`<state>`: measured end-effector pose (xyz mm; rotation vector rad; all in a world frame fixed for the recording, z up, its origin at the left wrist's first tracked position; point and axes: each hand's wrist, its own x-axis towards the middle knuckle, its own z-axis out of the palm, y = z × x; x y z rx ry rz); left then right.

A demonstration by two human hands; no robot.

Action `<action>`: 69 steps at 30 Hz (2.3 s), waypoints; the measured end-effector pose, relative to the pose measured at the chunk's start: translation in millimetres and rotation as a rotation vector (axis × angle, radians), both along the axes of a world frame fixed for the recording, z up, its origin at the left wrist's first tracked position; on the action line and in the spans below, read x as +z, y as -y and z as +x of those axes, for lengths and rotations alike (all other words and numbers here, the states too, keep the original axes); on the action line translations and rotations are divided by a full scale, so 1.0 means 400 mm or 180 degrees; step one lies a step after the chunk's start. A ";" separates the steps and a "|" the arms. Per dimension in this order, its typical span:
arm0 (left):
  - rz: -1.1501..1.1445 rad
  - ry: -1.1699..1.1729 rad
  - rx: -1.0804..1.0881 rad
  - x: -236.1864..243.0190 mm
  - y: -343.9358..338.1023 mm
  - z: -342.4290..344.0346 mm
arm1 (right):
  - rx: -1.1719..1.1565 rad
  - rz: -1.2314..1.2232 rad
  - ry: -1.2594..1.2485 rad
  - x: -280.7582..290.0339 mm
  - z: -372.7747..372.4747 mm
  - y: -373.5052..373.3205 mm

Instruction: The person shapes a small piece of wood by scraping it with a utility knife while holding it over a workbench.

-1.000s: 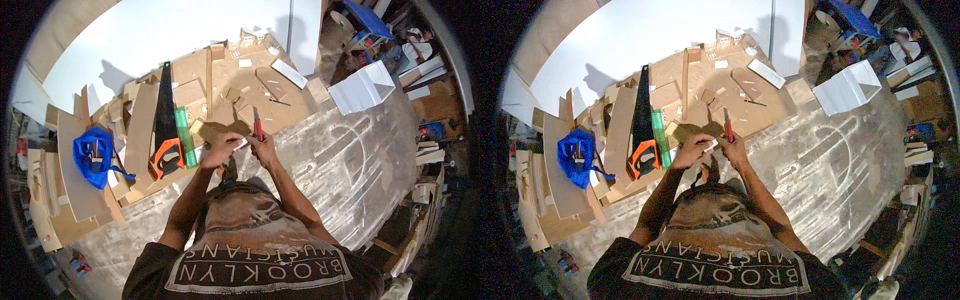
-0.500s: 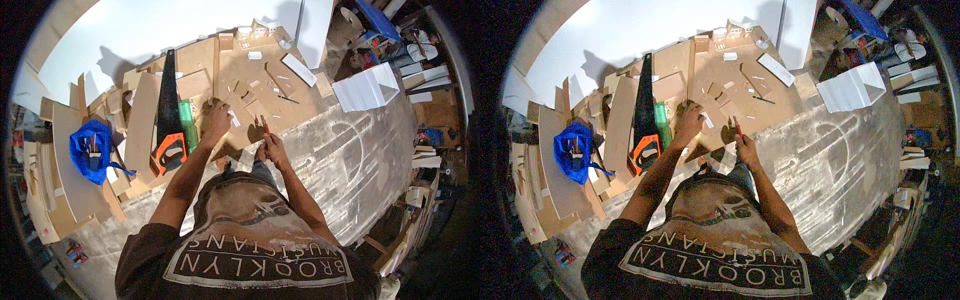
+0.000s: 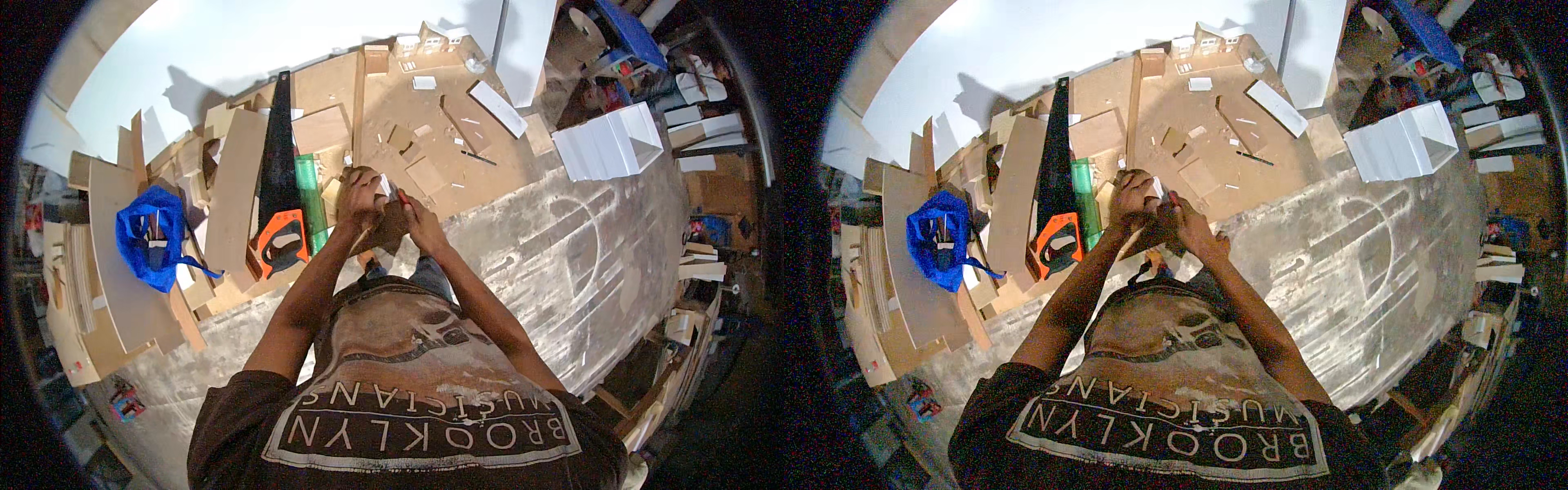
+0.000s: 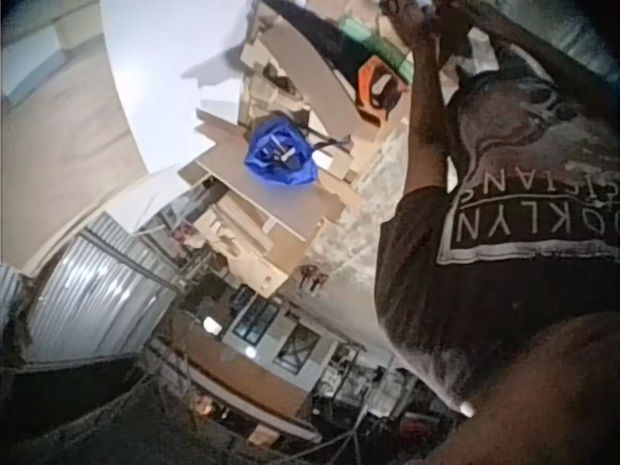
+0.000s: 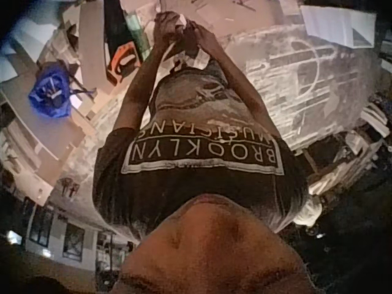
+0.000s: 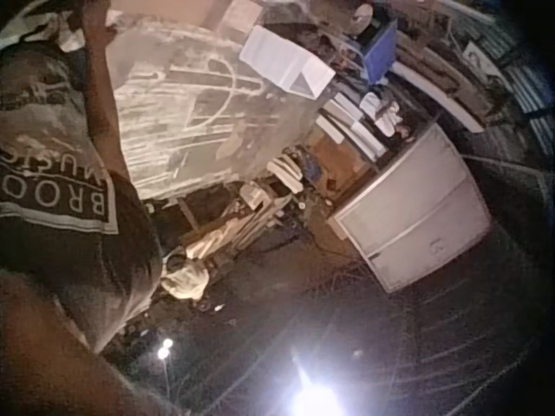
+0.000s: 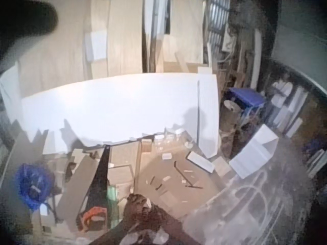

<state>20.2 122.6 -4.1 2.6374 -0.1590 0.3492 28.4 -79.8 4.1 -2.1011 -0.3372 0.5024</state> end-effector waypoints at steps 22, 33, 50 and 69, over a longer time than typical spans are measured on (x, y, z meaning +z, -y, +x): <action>0.0326 0.0085 -0.0241 0.015 -0.002 0.001 | 0.0462 -0.1751 -0.0064 0.138 0.050 -0.173; 0.0594 -0.0597 0.0018 0.072 0.022 -0.002 | 0.0782 -0.1960 -0.0445 0.209 0.019 -0.124; -0.0206 -0.0215 0.0418 0.035 0.053 0.017 | -0.0236 -0.0549 -0.0241 0.119 0.037 0.077; -0.4275 -0.1372 -0.0337 0.218 0.016 0.002 | 0.0044 0.1873 -0.1480 0.175 0.138 -0.010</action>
